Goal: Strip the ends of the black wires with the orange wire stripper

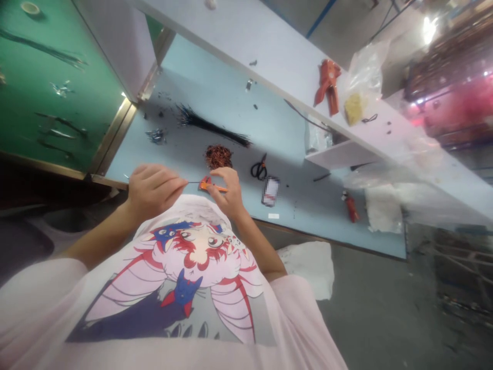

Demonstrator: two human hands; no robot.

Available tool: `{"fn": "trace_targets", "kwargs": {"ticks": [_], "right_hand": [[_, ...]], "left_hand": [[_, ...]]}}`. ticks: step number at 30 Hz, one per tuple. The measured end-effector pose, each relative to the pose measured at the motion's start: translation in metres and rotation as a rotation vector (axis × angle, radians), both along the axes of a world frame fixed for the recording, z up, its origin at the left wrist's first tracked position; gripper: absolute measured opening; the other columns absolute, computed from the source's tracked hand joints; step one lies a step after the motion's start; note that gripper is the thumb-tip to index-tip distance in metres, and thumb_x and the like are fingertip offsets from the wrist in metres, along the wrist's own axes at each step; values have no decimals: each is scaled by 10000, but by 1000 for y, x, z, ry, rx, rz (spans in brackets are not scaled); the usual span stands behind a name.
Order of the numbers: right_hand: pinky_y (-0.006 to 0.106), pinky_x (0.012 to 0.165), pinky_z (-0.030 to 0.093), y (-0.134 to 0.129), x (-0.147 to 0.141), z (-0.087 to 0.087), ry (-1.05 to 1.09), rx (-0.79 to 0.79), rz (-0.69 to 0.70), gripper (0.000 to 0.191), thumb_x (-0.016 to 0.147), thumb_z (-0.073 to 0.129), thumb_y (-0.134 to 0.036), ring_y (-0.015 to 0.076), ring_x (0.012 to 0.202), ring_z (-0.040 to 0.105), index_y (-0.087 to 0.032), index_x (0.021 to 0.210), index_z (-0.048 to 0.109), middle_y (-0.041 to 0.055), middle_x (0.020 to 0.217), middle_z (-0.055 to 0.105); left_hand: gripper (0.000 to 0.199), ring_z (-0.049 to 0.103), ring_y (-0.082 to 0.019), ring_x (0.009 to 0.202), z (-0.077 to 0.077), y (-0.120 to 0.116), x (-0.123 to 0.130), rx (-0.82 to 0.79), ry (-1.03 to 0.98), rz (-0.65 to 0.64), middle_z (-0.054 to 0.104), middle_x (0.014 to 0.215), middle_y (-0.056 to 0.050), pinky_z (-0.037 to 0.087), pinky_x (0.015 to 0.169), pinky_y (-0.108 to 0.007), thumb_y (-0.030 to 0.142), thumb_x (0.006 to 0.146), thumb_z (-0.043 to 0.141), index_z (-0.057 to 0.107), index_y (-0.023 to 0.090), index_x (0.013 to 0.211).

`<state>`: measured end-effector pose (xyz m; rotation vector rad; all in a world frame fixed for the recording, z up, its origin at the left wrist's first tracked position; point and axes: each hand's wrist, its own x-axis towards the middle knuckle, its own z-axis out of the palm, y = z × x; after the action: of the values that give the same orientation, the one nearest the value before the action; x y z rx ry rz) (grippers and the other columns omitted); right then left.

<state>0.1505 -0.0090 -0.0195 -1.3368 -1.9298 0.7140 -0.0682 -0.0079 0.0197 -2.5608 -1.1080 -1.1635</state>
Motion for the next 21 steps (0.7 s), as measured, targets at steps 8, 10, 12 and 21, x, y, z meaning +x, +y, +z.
{"fn": "trace_targets", "kwargs": {"ticks": [8, 10, 12, 21], "right_hand": [[459, 960, 352, -6, -11, 38, 19, 149, 48, 56, 832, 556, -247, 235, 1010, 518, -264, 876, 587, 49, 936, 603], [454, 955, 353, -6, -15, 37, 29, 159, 69, 58, 820, 557, -216, 231, 1002, 514, -258, 850, 583, 48, 926, 597], [448, 937, 367, -6, -18, 37, 49, 147, 80, 51, 808, 551, -200, 229, 984, 518, -247, 815, 571, 49, 909, 588], [281, 799, 417, 21, 30, 24, 238, -69, -418, 93, 883, 406, -289, 145, 847, 528, -233, 856, 475, 19, 871, 539]], "left_hand": [[62, 531, -147, 676, -2, 0, 3, -3, 20, -24, 648, 712, 8, 349, 652, -318, 190, 808, 566, 606, 229, 781], [74, 531, -145, 682, -3, 0, 3, -19, 30, -23, 647, 717, 9, 351, 657, -318, 193, 815, 552, 610, 230, 785], [105, 535, -143, 687, -4, 0, 2, -54, 43, -34, 644, 723, 8, 356, 664, -322, 192, 825, 527, 618, 236, 800], [53, 558, -147, 703, -7, 6, -28, -515, -411, 66, 634, 724, -11, 428, 675, -302, 206, 792, 586, 619, 210, 751]]}}
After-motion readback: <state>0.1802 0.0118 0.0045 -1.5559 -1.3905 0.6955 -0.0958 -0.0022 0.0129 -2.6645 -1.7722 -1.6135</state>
